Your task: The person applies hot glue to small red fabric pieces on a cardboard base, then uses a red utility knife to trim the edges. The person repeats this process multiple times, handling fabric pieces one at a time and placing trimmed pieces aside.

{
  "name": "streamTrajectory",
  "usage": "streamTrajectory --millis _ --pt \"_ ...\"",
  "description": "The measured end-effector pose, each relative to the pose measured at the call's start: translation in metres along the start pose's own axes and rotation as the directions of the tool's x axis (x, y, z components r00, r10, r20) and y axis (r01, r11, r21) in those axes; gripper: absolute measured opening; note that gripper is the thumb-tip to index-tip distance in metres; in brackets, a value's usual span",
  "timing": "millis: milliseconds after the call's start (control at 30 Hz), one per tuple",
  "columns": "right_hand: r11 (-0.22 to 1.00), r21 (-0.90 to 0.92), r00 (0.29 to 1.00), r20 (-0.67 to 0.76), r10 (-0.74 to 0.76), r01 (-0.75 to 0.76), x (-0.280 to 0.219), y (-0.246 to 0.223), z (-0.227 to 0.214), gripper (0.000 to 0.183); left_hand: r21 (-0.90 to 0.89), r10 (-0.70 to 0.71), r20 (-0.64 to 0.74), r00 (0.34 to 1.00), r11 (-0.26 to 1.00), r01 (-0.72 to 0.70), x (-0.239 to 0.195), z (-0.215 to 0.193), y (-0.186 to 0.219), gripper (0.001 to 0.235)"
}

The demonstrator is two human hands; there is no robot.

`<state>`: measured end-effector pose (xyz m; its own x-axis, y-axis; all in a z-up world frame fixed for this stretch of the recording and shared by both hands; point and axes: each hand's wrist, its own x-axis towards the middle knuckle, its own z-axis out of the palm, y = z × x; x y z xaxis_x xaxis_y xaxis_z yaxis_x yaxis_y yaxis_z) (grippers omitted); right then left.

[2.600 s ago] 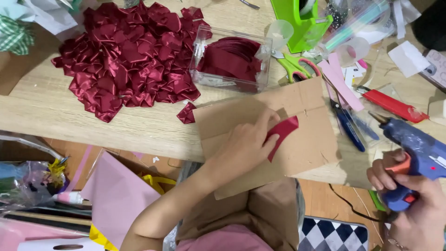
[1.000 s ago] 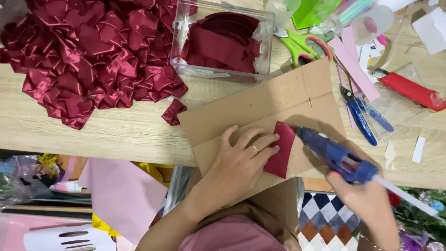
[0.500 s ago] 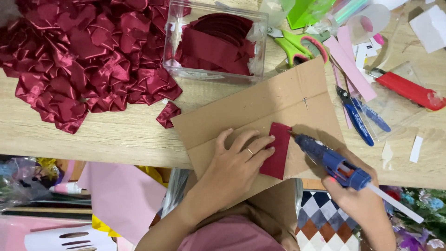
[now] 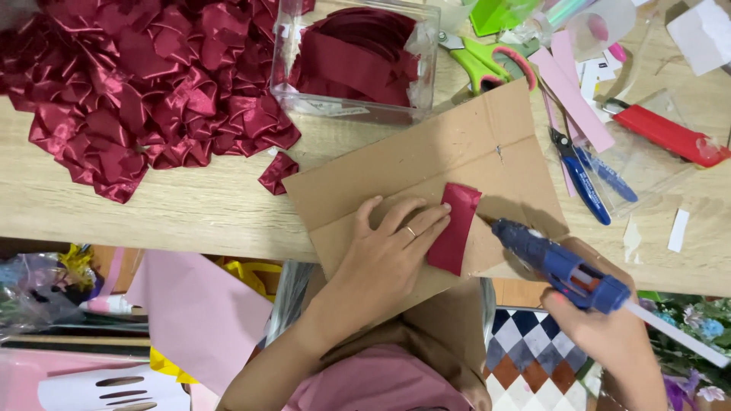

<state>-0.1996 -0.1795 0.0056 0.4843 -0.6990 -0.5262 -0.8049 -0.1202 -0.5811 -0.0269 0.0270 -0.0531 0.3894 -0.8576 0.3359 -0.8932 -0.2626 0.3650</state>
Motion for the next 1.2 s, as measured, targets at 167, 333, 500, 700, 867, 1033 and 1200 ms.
streamTrajectory --millis 167,333,500,700,867,1033,1200 --pt "0.922 -0.182 0.94 0.076 -0.333 0.341 -0.009 0.027 0.001 0.031 0.017 0.002 -0.01 1.0 1.0 -0.002 -0.001 0.003 0.001 0.049" --pt "0.773 -0.247 0.812 0.182 -0.555 0.584 -0.008 0.023 0.018 0.016 0.015 -0.004 0.001 1.0 1.0 0.004 0.001 -0.001 0.002 0.057" --pt "0.855 -0.24 0.886 0.18 -0.427 0.46 -0.012 0.028 0.021 0.018 0.072 -0.001 0.016 1.0 0.997 0.0 0.002 -0.003 0.002 0.052" --pt "0.95 -0.292 0.971 0.233 -0.046 0.115 -0.01 0.015 0.016 0.011 -0.019 -0.025 0.002 1.0 1.0 0.025 0.002 0.001 0.002 0.051" --pt "0.849 -0.336 0.899 0.31 -0.31 0.408 -0.012 0.016 0.006 0.014 -0.004 -0.012 -0.02 1.0 1.0 0.012 0.0 0.002 0.002 0.049" --pt "0.814 -0.354 0.887 0.127 -0.445 0.459 -0.018 0.022 -0.017 0.017 0.009 -0.013 -0.052 0.999 1.0 0.013 -0.003 0.01 0.002 0.048" --pt "0.862 -0.256 0.897 0.188 -0.4 0.438 -0.019 0.028 -0.011 0.017 0.041 -0.011 -0.023 1.0 0.999 0.012 0.001 0.002 0.003 0.044"
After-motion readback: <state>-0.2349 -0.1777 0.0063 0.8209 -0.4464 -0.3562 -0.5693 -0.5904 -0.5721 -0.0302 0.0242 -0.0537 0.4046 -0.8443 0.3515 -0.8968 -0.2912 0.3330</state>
